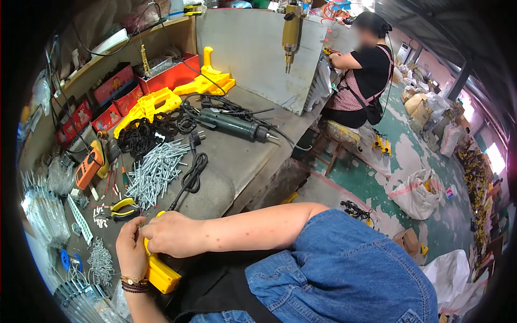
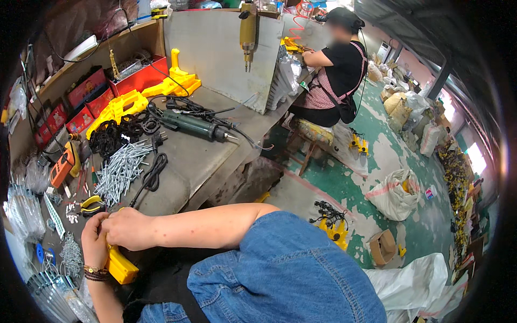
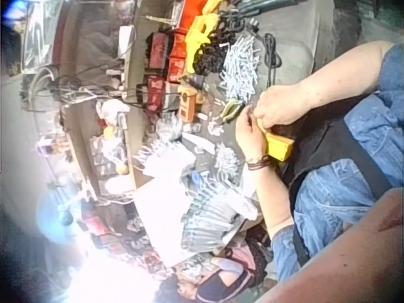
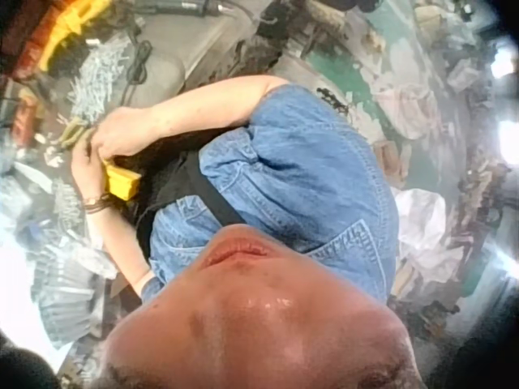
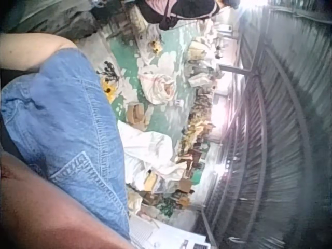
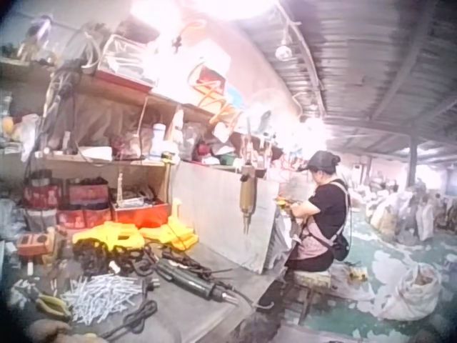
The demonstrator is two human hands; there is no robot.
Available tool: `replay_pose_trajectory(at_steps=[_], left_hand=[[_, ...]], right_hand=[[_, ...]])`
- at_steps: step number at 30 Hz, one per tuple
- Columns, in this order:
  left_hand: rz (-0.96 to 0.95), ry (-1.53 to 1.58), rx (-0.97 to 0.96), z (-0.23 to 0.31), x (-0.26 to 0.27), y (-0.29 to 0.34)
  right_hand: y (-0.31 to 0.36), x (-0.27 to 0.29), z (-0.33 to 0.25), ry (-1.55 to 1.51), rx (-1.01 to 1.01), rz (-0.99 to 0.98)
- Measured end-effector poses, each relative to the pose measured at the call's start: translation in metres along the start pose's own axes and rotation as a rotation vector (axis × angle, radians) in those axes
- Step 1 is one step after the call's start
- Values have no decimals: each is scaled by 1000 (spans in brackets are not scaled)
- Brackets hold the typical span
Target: Assembling electronic components into a yellow handheld device housing, including soldering and fastening with an electric screwdriver.
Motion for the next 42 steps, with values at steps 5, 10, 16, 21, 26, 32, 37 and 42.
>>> replay_pose_trajectory(at_steps=[5, 10, 16, 21, 26, 32, 37, 42], left_hand=[[-21, -62, 18, 8, 5, 0], [-29, -85, -76, 12, 4, 3], [9, 4, -14, 11, 6, 3], [85, 107, 17, 15, 12, 7], [158, 42, 80, 24, 39, 27], [89, -210, 37, -2, 56, 69], [114, -322, 18, 0, 53, 64], [305, -410, -12, -12, 101, 69]], right_hand=[[2, -2, -5, -142, 93, 162], [5, 2, -16, -167, 92, 142], [16, -2, -15, -474, -65, 186], [20, 7, -15, -536, -45, 260], [19, 2, -20, -411, 88, 96], [4, 14, -17, -316, 233, -72], [-60, 15, 51, -251, 38, -204], [-130, -46, 51, -109, 173, -328]])
Point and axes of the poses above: each hand's wrist, its own y-axis away from the middle knuckle, its own x-axis out of the back of the hand, z = x × y, the point moved 9 cm from there along -y, towards the middle knuckle
